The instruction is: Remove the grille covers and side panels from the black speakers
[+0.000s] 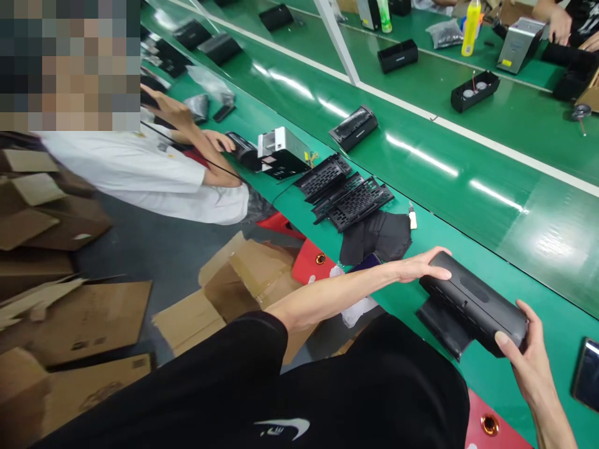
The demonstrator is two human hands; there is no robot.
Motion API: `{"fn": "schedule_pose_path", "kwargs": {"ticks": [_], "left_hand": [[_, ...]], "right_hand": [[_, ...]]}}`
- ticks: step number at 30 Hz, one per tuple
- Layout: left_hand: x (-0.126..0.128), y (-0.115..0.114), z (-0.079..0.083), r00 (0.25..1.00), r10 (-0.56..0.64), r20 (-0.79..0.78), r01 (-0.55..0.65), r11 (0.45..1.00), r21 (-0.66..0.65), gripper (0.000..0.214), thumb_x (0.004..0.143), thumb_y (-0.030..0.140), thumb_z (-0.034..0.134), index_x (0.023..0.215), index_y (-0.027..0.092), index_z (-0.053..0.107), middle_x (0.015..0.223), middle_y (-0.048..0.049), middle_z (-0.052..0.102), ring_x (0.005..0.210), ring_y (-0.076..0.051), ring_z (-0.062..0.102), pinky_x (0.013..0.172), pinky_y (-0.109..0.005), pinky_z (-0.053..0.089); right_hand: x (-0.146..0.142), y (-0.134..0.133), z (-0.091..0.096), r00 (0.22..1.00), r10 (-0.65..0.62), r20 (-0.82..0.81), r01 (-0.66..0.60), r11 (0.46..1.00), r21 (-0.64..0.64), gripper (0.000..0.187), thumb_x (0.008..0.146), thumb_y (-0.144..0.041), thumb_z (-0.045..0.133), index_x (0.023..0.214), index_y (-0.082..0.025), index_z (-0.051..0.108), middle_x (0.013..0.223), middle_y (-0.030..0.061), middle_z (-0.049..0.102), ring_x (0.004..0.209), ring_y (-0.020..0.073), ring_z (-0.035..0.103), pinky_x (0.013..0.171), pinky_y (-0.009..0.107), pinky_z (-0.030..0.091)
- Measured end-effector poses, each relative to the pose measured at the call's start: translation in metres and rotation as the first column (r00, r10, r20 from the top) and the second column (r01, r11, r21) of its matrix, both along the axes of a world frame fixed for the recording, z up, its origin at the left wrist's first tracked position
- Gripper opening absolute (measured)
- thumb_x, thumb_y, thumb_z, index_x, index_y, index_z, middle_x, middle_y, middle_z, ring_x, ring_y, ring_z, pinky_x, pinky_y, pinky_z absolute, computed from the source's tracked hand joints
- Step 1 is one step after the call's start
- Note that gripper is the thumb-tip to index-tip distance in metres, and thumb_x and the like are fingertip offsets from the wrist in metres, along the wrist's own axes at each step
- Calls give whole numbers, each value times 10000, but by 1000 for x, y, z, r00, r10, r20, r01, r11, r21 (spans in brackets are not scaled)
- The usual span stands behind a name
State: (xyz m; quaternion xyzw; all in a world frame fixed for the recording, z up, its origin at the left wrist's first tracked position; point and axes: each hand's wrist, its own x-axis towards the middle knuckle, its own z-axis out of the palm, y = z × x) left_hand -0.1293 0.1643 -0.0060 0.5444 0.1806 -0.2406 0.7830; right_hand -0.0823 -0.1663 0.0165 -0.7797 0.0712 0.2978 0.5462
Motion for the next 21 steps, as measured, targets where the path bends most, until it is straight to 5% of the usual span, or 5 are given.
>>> {"fn": "schedule_pose_path", "kwargs": {"ticks": [3,8,14,21], "left_hand": [[-7,2,7,996,39,74,-39,999,0,932,605,545,925,1386,253,508,1136,-41,622,1119,-262,599,1037,-430,449],[-18,9,25,975,-24,223,7,997,77,966,631,509,928,1453,275,479,1125,-37,590,1072,-256,585,980,-398,467],[-19,4,20,954,-20,301,-39,981,190,795,687,512,886,1366,272,548,1088,-27,594,1003,-228,578,884,-341,477],[-3,0,0,986,-155,-52,163,967,194,770,711,684,785,1335,295,557,1146,-17,632,1030,-230,596,874,-330,475]], "right_hand": [[-10,6,4,1000,-28,-12,29,999,37,1154,611,-614,923,1594,-324,392,1490,127,505,1294,380,536,1046,492,484],[-27,16,18,997,-44,65,36,993,117,1015,752,-585,847,1612,-360,358,1611,98,414,1384,372,483,1135,525,408],[-28,13,-2,968,-113,223,110,994,28,1021,636,-600,896,1516,-261,507,1450,118,539,1293,376,524,1085,495,452],[-12,24,1,938,-269,-220,281,959,25,900,592,-608,930,1363,-255,629,1090,72,697,890,259,662,685,321,537]]}}
